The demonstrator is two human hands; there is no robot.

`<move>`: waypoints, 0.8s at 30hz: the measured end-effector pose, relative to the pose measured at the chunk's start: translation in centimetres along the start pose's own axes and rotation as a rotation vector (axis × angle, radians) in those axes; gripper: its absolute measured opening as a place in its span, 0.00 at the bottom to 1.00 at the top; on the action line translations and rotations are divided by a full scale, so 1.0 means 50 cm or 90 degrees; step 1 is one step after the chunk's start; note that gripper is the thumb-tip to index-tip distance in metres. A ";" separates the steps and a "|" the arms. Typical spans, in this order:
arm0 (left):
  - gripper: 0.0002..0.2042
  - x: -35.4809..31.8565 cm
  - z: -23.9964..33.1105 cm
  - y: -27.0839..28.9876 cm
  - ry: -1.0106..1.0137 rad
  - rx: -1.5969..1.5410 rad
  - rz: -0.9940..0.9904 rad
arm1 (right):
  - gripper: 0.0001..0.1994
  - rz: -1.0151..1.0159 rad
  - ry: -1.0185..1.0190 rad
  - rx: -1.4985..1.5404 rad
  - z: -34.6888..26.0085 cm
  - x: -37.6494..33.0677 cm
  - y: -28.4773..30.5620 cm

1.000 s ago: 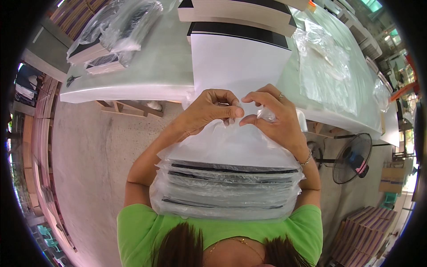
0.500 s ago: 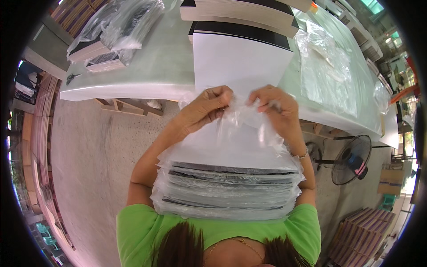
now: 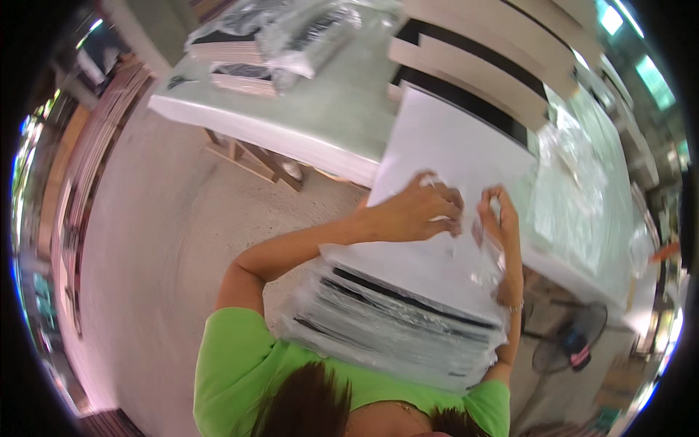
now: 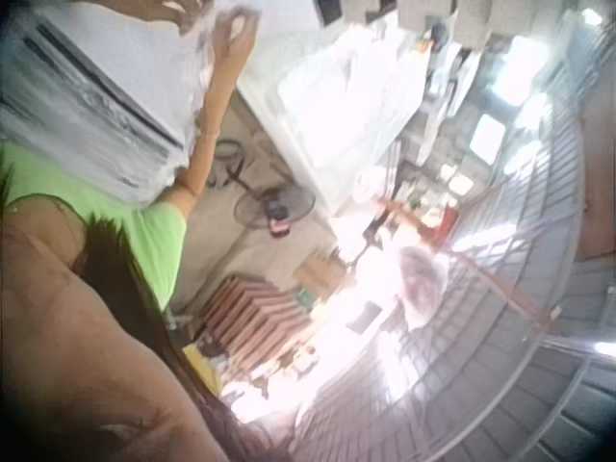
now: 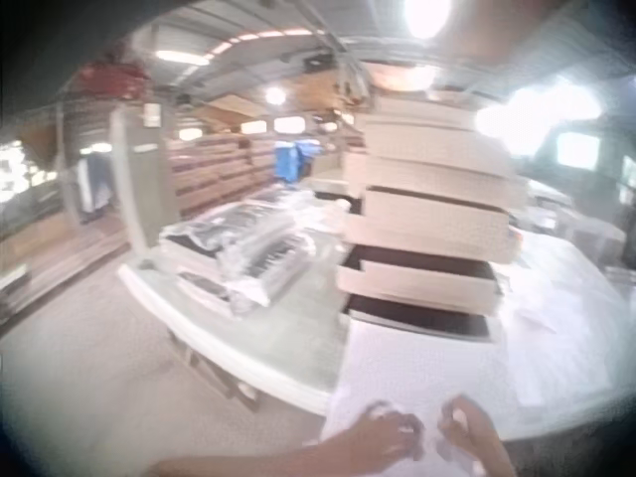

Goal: The person wraps individual black folders in clear plastic bags, tucking the excess plastic inside the folder pockets before stacking them.

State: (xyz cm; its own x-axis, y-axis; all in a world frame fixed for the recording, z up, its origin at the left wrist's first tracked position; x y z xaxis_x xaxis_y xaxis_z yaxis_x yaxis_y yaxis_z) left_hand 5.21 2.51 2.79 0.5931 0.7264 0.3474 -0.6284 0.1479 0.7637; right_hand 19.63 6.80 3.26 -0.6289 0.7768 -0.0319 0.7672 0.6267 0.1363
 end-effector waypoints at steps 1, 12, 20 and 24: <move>0.13 -0.023 -0.027 -0.002 0.057 -0.095 -0.019 | 0.08 -0.087 -0.112 0.084 0.026 0.005 -0.022; 0.23 -0.092 -0.048 -0.026 0.063 -1.117 -0.424 | 0.28 0.523 -0.305 0.056 0.459 -0.541 0.187; 0.19 -0.089 -0.035 0.124 0.049 -1.373 0.358 | 0.24 0.296 -0.105 0.099 0.282 -0.219 0.140; 0.23 -0.093 -0.081 0.088 -0.215 -1.396 0.113 | 0.23 0.220 -0.043 0.126 0.214 -0.125 0.117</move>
State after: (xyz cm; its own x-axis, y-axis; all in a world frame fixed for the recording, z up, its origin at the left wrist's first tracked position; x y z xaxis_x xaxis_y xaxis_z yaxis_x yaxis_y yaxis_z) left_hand -2.37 2.51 2.33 0.3717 0.7409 0.5594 0.0621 0.5813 -0.8113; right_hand 29.39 6.26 -6.35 -0.3248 0.9421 -0.0840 0.9457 0.3222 -0.0433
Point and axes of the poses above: each hand's wrist, its own x-axis towards the middle knuckle, its own y-axis out of the back of the hand, z = x × y, the point moved 5 cm from there along x, towards the middle knuckle, and after that the axes turned 7 degrees about -z, right-handed, at the moved point
